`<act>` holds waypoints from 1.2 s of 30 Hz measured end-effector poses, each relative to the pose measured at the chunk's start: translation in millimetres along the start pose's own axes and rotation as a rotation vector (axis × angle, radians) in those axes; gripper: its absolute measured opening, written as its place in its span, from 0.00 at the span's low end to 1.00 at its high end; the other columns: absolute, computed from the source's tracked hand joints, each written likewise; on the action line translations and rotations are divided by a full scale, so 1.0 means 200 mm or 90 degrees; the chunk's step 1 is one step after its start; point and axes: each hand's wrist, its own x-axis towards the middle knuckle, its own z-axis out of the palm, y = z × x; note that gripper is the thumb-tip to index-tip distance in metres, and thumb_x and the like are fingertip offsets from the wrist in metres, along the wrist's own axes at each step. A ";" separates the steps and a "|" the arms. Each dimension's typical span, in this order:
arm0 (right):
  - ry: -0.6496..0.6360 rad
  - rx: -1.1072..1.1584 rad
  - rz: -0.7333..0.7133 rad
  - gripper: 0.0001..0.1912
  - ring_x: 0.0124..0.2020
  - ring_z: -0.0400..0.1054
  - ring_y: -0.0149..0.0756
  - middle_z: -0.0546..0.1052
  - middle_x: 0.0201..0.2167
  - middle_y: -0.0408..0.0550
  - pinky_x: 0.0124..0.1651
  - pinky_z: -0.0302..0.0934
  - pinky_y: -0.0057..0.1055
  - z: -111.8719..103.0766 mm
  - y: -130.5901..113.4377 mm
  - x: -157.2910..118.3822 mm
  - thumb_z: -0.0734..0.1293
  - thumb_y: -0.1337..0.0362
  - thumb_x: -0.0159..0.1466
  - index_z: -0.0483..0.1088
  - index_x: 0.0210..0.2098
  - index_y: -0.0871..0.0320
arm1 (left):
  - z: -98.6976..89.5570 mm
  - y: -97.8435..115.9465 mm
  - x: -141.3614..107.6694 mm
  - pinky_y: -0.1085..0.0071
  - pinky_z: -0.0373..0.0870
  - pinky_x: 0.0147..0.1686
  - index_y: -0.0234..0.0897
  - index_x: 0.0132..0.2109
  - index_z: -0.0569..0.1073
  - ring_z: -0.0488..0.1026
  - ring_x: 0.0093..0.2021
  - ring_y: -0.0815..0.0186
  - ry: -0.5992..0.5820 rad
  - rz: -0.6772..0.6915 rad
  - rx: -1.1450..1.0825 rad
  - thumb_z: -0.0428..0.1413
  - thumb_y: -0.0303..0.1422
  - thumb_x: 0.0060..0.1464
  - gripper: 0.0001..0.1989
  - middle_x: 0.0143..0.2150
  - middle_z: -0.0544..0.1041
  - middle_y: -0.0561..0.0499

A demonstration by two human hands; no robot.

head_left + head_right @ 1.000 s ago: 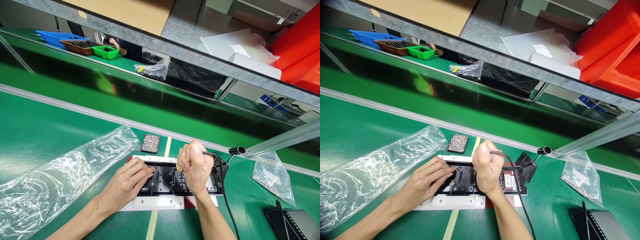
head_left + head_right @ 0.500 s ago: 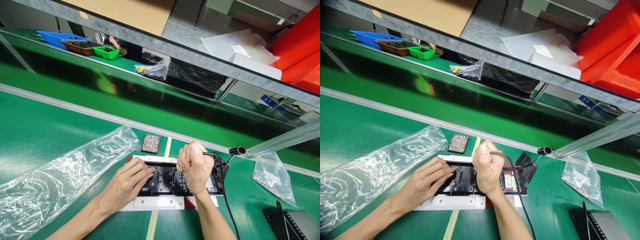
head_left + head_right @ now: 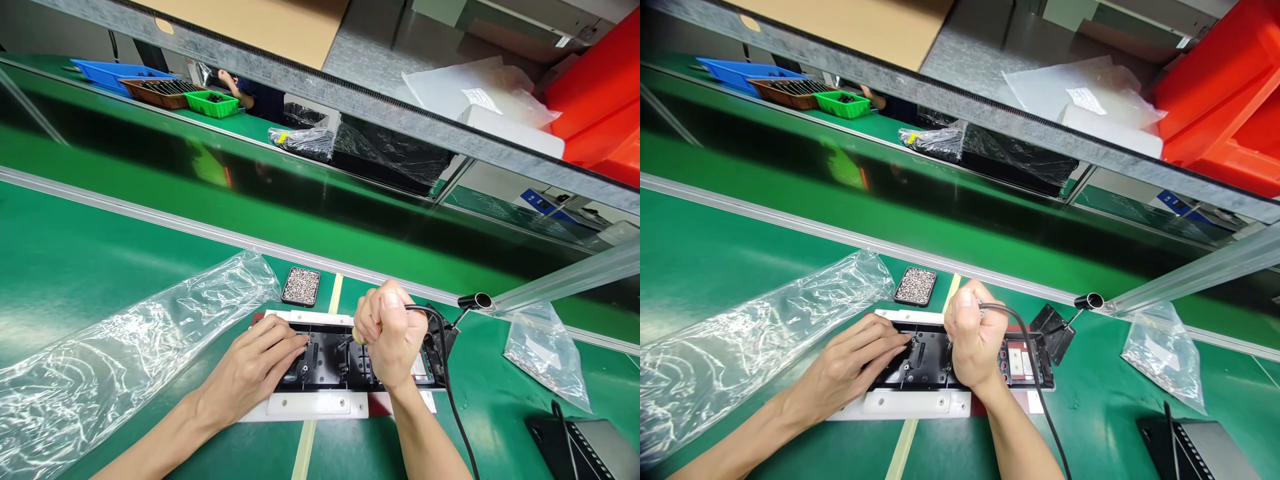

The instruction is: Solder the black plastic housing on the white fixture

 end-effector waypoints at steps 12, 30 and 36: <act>-0.001 -0.006 0.003 0.23 0.17 0.49 0.21 0.53 0.16 0.38 0.18 0.46 0.19 0.00 0.00 -0.01 0.62 0.58 0.74 0.55 0.24 0.60 | 0.01 0.00 0.01 0.73 0.66 0.50 0.39 0.55 0.74 0.66 0.48 0.75 -0.003 -0.002 -0.002 0.60 0.21 0.58 0.19 0.44 0.76 0.54; -0.001 -0.009 0.004 0.24 0.17 0.48 0.21 0.52 0.16 0.38 0.18 0.46 0.20 -0.01 0.00 -0.01 0.62 0.58 0.74 0.55 0.24 0.60 | 0.00 0.00 0.01 0.72 0.66 0.49 0.38 0.55 0.75 0.67 0.48 0.73 0.007 0.008 0.000 0.60 0.21 0.58 0.19 0.43 0.76 0.52; -0.002 -0.014 0.005 0.24 0.17 0.48 0.21 0.52 0.16 0.38 0.18 0.46 0.20 0.00 -0.01 -0.01 0.62 0.57 0.74 0.55 0.24 0.60 | 0.00 0.00 0.01 0.72 0.66 0.50 0.38 0.54 0.75 0.67 0.48 0.73 0.009 0.009 0.002 0.60 0.21 0.58 0.18 0.43 0.76 0.52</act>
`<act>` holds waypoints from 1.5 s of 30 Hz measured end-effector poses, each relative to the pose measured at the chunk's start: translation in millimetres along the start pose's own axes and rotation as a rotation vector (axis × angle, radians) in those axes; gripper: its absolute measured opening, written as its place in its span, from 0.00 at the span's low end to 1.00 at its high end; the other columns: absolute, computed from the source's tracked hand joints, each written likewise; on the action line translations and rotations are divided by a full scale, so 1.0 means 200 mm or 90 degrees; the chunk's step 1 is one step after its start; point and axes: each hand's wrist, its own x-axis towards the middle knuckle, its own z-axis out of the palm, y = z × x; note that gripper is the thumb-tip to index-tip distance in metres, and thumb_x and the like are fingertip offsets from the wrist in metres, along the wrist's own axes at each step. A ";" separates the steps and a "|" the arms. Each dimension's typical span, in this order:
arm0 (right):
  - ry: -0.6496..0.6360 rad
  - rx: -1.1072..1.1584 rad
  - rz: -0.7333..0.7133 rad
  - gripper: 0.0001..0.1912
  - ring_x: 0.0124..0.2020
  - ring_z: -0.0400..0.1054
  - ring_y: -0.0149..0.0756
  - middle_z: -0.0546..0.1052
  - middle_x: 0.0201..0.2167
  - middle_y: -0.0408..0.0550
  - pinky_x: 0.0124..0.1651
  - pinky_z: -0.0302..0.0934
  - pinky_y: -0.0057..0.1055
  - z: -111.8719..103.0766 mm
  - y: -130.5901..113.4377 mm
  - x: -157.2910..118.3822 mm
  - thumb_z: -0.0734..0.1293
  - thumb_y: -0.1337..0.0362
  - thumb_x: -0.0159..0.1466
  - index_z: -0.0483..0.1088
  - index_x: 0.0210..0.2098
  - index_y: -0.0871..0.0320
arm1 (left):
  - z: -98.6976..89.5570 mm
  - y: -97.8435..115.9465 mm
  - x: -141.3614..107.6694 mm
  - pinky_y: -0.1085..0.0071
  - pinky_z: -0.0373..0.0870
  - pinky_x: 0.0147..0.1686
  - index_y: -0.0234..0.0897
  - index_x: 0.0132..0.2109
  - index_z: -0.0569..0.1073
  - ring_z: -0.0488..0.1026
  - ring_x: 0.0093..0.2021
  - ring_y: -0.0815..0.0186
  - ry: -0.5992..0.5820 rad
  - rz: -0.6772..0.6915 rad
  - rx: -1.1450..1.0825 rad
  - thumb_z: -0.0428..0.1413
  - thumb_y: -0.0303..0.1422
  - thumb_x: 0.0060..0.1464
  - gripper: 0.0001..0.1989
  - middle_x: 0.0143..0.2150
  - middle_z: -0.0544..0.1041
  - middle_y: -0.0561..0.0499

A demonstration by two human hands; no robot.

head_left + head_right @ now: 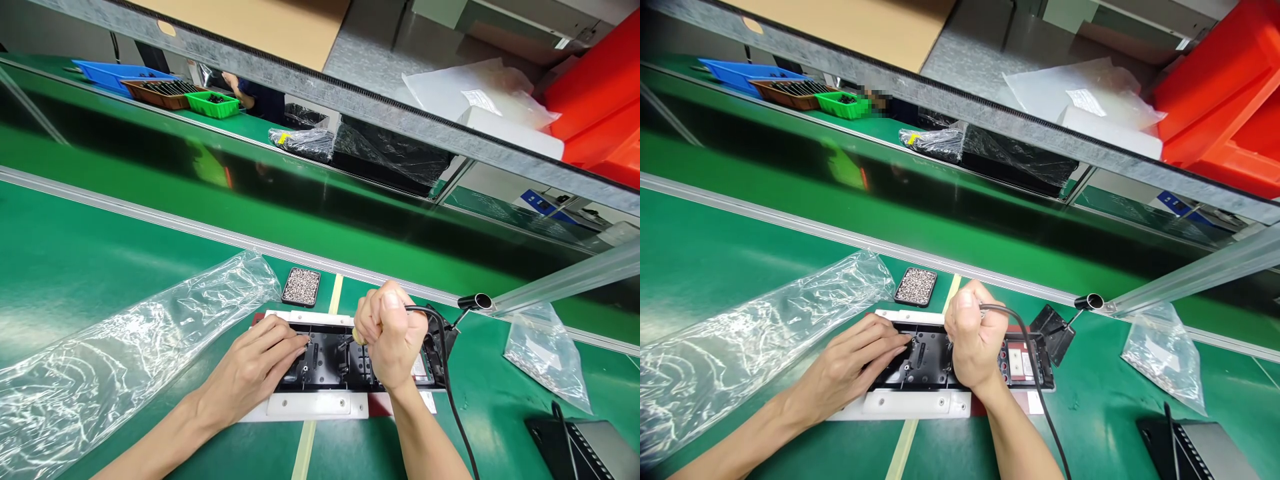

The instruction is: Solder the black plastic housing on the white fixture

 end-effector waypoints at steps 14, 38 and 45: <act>0.003 -0.005 0.004 0.24 0.17 0.48 0.21 0.52 0.16 0.37 0.18 0.46 0.19 0.00 0.00 0.01 0.62 0.57 0.73 0.54 0.24 0.60 | 0.00 0.00 -0.01 0.73 0.66 0.50 0.39 0.55 0.74 0.67 0.49 0.74 -0.008 -0.007 -0.002 0.60 0.21 0.57 0.19 0.44 0.76 0.53; 0.001 0.005 0.005 0.23 0.17 0.48 0.21 0.53 0.16 0.38 0.18 0.46 0.19 0.00 0.00 0.00 0.62 0.58 0.73 0.56 0.24 0.60 | 0.00 0.00 0.00 0.73 0.66 0.50 0.38 0.54 0.75 0.67 0.49 0.74 -0.004 -0.002 0.003 0.60 0.21 0.58 0.18 0.44 0.76 0.52; 0.005 0.009 0.007 0.24 0.17 0.47 0.21 0.52 0.16 0.37 0.18 0.46 0.18 0.01 0.00 0.01 0.63 0.57 0.73 0.54 0.24 0.60 | 0.00 0.00 0.00 0.73 0.66 0.51 0.39 0.55 0.74 0.67 0.49 0.74 -0.008 -0.006 -0.002 0.60 0.21 0.58 0.19 0.44 0.76 0.53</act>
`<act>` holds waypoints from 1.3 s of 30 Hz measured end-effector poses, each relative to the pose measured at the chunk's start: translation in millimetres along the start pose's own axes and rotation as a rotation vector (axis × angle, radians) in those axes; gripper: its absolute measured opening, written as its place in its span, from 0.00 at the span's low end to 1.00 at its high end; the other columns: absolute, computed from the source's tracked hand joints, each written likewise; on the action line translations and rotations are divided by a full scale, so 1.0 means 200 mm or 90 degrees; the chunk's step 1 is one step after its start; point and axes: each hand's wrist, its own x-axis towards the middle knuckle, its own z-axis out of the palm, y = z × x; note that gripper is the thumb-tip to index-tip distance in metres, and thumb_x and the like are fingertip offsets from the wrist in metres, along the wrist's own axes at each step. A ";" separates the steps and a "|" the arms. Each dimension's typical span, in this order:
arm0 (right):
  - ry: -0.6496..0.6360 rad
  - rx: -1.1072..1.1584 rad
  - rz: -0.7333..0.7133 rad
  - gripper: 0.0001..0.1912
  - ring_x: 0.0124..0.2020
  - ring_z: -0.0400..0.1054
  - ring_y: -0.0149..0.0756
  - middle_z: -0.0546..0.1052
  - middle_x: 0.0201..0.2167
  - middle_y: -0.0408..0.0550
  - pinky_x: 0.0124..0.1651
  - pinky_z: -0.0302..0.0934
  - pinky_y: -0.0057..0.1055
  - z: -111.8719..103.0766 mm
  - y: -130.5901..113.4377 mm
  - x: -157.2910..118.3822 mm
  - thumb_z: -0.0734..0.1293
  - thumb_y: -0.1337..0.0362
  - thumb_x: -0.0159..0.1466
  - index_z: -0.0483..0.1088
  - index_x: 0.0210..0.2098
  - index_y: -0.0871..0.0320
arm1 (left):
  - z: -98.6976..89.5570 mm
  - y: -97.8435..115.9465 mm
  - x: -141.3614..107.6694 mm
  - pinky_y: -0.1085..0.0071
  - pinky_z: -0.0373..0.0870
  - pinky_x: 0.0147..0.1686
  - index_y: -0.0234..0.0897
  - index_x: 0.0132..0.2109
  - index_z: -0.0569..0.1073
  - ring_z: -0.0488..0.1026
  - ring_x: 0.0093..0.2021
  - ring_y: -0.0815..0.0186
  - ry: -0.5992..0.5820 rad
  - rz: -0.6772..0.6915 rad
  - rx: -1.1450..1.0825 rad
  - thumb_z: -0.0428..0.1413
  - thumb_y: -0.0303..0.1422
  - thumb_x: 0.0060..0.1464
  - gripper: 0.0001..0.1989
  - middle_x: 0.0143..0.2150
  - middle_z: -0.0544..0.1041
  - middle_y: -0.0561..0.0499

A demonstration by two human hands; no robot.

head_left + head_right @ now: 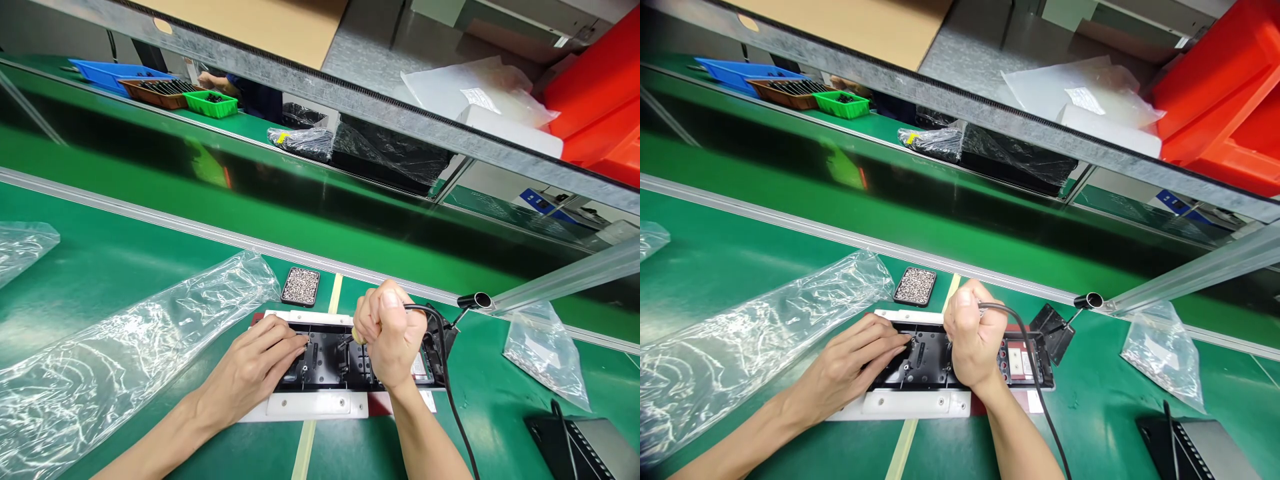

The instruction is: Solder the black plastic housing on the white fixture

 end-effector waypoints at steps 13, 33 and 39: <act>-0.003 0.007 -0.001 0.24 0.17 0.47 0.20 0.52 0.16 0.37 0.18 0.46 0.18 -0.01 0.00 0.00 0.63 0.58 0.73 0.54 0.24 0.60 | 0.00 0.00 0.00 0.73 0.66 0.50 0.39 0.55 0.74 0.67 0.49 0.74 -0.001 -0.003 -0.003 0.60 0.21 0.58 0.19 0.44 0.76 0.54; -0.013 0.003 -0.012 0.23 0.17 0.48 0.20 0.53 0.16 0.38 0.18 0.46 0.18 -0.01 0.00 0.00 0.62 0.58 0.74 0.55 0.24 0.61 | 0.00 0.00 0.00 0.73 0.65 0.50 0.39 0.55 0.74 0.66 0.49 0.74 -0.001 0.004 0.004 0.60 0.21 0.57 0.19 0.44 0.76 0.54; -0.011 0.003 -0.011 0.23 0.17 0.49 0.20 0.53 0.16 0.38 0.18 0.46 0.19 -0.01 0.01 0.00 0.62 0.58 0.74 0.55 0.24 0.61 | 0.00 0.00 0.00 0.73 0.65 0.50 0.38 0.54 0.74 0.67 0.49 0.74 0.003 0.005 0.002 0.60 0.21 0.57 0.19 0.44 0.76 0.53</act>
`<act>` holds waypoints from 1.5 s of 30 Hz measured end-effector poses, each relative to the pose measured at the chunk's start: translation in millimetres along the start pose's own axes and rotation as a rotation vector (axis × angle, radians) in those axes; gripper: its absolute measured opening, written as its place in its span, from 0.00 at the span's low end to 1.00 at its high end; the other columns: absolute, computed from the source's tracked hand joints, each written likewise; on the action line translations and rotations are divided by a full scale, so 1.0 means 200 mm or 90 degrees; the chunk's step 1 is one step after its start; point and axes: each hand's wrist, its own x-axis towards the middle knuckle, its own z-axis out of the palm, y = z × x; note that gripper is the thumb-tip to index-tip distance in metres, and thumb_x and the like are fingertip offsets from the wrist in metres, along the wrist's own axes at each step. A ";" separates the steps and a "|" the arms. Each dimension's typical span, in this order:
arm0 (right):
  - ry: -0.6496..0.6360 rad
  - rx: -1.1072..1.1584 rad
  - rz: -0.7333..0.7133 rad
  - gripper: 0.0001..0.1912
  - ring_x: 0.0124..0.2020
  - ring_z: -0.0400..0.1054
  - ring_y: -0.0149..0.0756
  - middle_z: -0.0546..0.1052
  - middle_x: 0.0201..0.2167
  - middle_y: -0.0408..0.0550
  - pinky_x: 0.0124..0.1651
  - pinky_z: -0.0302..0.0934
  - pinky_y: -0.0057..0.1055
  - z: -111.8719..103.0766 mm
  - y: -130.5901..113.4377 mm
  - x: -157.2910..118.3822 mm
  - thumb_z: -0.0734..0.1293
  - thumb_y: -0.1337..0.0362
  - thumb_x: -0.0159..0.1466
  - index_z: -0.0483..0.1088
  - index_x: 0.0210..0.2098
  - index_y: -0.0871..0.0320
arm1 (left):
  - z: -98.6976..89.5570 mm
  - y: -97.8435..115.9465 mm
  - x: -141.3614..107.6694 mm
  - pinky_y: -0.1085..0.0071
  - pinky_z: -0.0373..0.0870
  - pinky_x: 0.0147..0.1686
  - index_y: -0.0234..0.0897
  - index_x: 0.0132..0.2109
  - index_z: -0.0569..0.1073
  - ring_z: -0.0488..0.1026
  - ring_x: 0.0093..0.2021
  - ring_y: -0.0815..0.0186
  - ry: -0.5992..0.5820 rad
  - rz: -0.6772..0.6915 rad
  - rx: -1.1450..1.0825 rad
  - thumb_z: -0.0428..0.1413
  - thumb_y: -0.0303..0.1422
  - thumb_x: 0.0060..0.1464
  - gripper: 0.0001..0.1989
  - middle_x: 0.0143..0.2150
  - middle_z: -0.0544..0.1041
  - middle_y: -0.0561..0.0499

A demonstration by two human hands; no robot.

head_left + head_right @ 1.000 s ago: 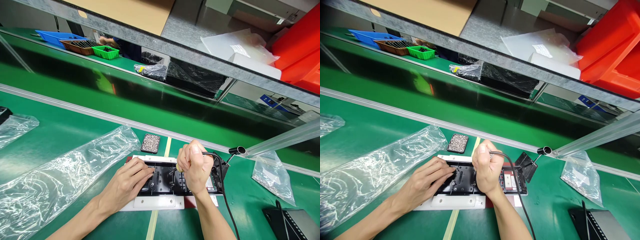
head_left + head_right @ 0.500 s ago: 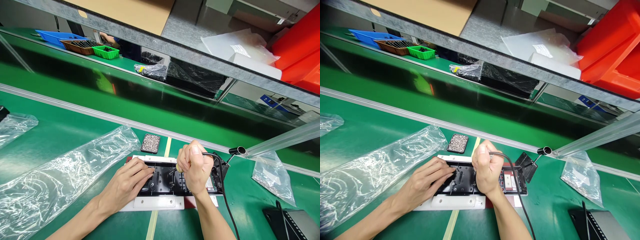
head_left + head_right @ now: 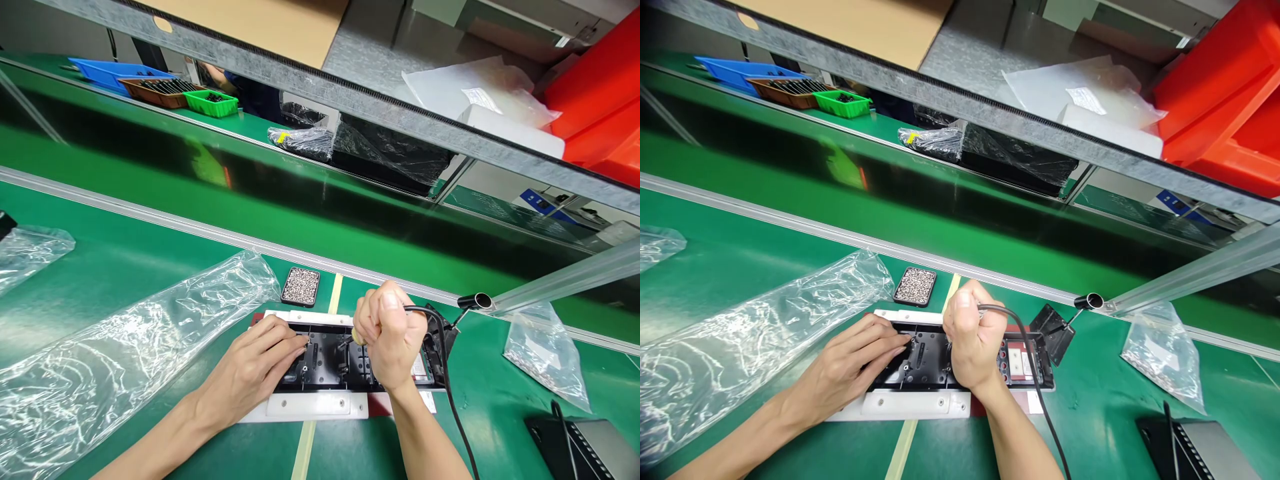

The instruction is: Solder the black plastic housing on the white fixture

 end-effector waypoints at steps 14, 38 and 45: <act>-0.004 -0.006 0.004 0.24 0.18 0.49 0.20 0.53 0.17 0.38 0.19 0.46 0.19 -0.01 0.00 -0.01 0.62 0.58 0.74 0.55 0.24 0.61 | -0.01 0.00 0.00 0.73 0.65 0.50 0.39 0.55 0.74 0.66 0.49 0.74 -0.004 -0.004 0.000 0.60 0.21 0.58 0.19 0.44 0.75 0.53; 0.002 -0.010 0.007 0.23 0.18 0.49 0.21 0.53 0.16 0.38 0.19 0.46 0.19 0.00 0.00 -0.01 0.62 0.58 0.74 0.55 0.24 0.60 | -0.01 0.00 -0.01 0.73 0.66 0.51 0.39 0.55 0.74 0.66 0.49 0.74 -0.007 -0.003 0.004 0.60 0.21 0.57 0.19 0.44 0.75 0.54; -0.002 -0.010 0.005 0.23 0.17 0.49 0.21 0.53 0.16 0.38 0.18 0.46 0.19 0.00 0.00 -0.01 0.62 0.58 0.74 0.55 0.24 0.60 | 0.00 0.01 0.00 0.73 0.65 0.50 0.39 0.55 0.74 0.66 0.49 0.74 -0.005 -0.002 0.006 0.60 0.21 0.57 0.19 0.44 0.75 0.53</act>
